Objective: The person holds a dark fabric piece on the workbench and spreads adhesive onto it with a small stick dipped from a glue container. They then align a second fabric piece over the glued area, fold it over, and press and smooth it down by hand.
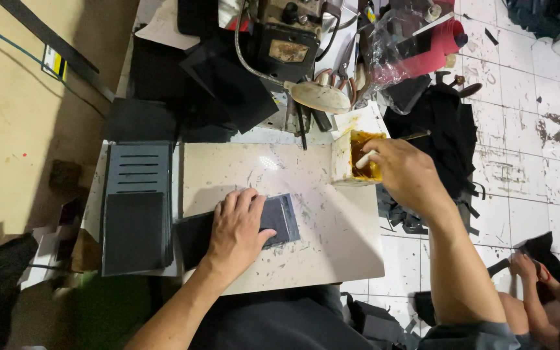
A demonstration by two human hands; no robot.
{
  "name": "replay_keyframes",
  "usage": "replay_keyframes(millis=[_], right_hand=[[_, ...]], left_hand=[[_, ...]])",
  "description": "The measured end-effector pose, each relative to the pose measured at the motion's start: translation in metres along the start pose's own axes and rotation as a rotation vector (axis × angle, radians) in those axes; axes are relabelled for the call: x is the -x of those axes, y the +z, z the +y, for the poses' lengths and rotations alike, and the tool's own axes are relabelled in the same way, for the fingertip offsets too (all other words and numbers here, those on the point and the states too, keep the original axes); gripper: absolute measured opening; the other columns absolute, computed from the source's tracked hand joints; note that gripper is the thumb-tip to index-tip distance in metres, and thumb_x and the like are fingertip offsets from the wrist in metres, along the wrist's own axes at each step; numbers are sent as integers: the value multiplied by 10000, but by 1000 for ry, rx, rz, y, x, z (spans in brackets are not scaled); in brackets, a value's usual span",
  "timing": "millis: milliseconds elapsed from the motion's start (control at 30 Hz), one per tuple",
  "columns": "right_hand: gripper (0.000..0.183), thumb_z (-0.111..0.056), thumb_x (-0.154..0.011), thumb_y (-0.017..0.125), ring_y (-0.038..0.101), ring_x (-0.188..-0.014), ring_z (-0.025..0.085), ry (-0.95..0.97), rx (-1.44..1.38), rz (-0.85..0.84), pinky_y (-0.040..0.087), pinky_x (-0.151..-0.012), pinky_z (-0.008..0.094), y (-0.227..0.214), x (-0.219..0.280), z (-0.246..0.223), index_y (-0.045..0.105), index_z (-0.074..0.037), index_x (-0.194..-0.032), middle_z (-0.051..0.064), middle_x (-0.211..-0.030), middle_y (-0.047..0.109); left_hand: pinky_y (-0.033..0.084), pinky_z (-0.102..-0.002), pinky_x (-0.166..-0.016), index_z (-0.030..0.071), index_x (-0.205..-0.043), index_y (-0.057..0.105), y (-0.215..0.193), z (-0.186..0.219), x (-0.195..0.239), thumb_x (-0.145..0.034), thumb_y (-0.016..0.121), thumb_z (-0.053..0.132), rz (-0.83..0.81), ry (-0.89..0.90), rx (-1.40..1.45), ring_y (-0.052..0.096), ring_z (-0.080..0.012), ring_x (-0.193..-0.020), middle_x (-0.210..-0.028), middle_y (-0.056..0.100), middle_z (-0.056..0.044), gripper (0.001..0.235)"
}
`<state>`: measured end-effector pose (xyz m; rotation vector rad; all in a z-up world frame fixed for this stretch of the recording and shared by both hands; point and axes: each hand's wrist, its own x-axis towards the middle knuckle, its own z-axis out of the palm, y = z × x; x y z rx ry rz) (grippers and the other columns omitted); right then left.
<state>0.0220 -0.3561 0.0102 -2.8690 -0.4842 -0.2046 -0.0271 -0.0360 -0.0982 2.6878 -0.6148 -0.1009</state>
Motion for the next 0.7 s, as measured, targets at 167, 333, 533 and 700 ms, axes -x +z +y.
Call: replay_keyframes(millis=[167, 333, 533, 700], right_hand=[[177, -35, -963, 660, 562, -683, 282, 135, -282, -64, 430, -616, 377, -43, 4, -32, 736, -65, -1120, 102, -766, 667], [280, 83, -803, 662, 635, -535, 82, -123, -621, -307, 497, -458, 216, -44, 23, -78, 713, -32, -1053, 42, -878, 771], [168, -78, -957, 682, 723, -888, 291, -245, -393, 122, 575, -787, 353, 52, 13, -90, 737, -108, -1113, 56, -978, 733], [196, -88, -1038, 554, 705, -969, 281, -257, -323, 71, 568, -842, 384, 101, 4, -84, 669, -130, -1191, 54, -1046, 717]], left_hand=[[417, -494, -1003, 72, -1255, 574, -3, 3, 0, -745, 864, 393, 42, 14, 14, 486, -321, -1182, -1253, 513, -107, 669], [383, -507, -1017, 5, -1258, 594, -5, 2, 2, -722, 885, 357, 90, 25, 67, 470, -329, -1165, -1273, 521, -158, 703], [408, -515, -1009, 88, -1304, 577, 0, 2, 1, -719, 875, 388, 13, -10, 19, 458, -338, -1255, -1270, 524, -108, 722], [414, -506, -998, 72, -1307, 578, -2, 2, 2, -724, 883, 374, 25, -3, 26, 464, -337, -1251, -1272, 527, -117, 724]])
